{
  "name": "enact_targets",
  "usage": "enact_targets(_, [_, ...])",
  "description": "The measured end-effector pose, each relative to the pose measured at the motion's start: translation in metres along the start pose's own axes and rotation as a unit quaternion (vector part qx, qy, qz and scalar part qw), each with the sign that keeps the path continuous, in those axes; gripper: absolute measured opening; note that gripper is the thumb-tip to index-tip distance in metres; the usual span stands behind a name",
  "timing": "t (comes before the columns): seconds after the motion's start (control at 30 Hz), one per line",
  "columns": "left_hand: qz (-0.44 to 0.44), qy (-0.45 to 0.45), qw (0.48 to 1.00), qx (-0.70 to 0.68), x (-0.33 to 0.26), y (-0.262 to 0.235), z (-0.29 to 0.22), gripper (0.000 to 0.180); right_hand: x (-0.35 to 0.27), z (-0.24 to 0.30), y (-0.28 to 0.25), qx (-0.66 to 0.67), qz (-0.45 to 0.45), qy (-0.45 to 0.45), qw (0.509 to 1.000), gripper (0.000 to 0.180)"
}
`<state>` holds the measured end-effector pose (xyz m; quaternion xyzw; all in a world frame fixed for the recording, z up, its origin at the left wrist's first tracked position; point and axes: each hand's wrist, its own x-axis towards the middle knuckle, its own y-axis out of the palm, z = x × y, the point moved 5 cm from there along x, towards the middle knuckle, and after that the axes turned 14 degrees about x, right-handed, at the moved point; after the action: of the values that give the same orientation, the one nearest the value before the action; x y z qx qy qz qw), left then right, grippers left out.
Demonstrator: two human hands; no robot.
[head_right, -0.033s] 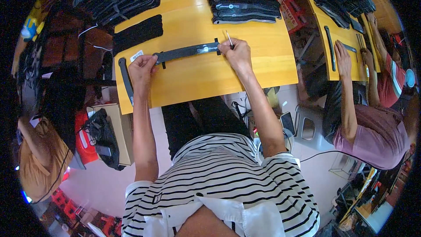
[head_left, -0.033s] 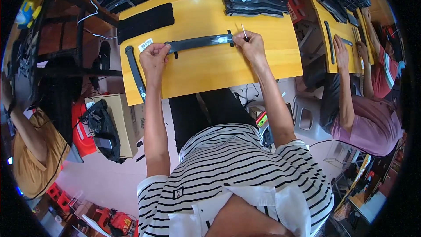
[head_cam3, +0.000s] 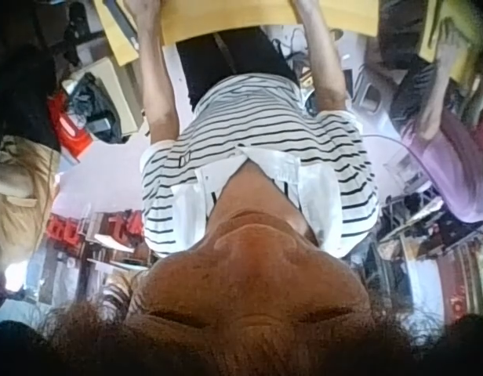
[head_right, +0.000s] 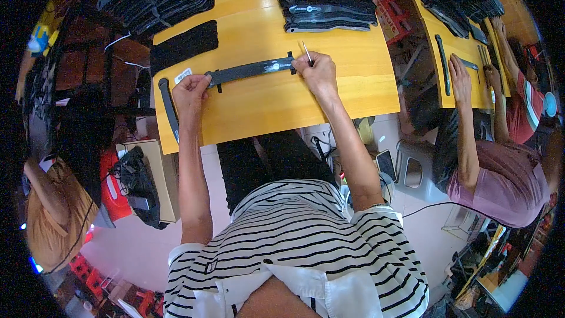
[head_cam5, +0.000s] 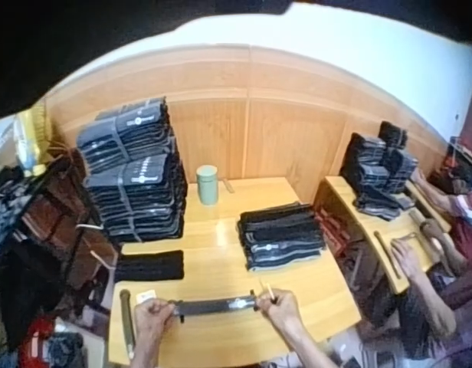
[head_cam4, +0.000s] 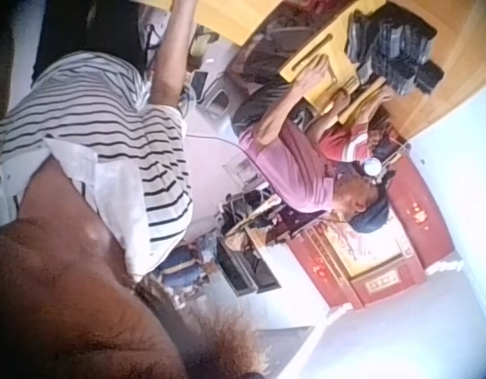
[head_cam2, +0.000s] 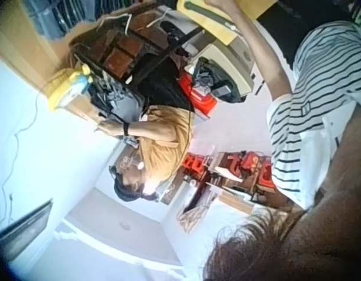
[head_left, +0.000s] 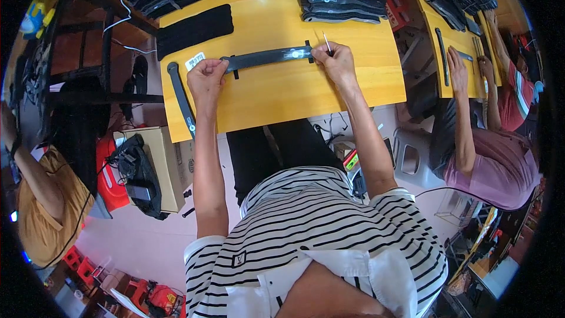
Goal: Assembling and finishing leather straps by attaching hardware components.
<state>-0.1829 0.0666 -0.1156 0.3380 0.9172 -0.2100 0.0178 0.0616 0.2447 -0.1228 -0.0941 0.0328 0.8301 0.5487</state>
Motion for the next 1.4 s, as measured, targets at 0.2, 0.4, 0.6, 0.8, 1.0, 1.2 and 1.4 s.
enact_targets(0.2, [-0.002,-0.012,1.0,0.015,0.001,-0.001,0.002,0.01,-0.001,0.003,0.003,-0.054,0.006,-0.024,0.998,0.01])
enact_targets(0.4, [-0.003,-0.029,0.999,0.018,0.002,0.0,0.004,0.011,-0.003,0.008,0.004,-0.087,-0.008,-0.031,0.996,0.01])
enact_targets(0.6, [-0.009,-0.022,0.999,0.043,0.004,0.001,0.005,0.013,-0.008,0.017,0.006,-0.121,-0.03,-0.032,0.992,0.01])
enact_targets(0.8, [-0.017,-0.026,0.997,0.066,0.005,0.0,0.005,0.012,-0.008,0.019,0.007,-0.132,-0.035,-0.03,0.99,0.012])
enact_targets(1.0, [-0.018,-0.027,0.998,0.058,0.005,0.0,0.006,0.011,-0.006,0.017,0.006,-0.137,-0.039,-0.029,0.989,0.013])
enact_targets(1.2, [-0.014,-0.029,0.998,0.057,0.005,0.0,0.006,0.011,-0.006,0.018,0.007,-0.156,-0.043,-0.025,0.987,0.015])
enact_targets(1.4, [-0.016,-0.036,0.997,0.066,0.006,0.0,0.006,0.011,-0.003,0.012,0.006,-0.158,-0.05,0.0,0.986,0.016])
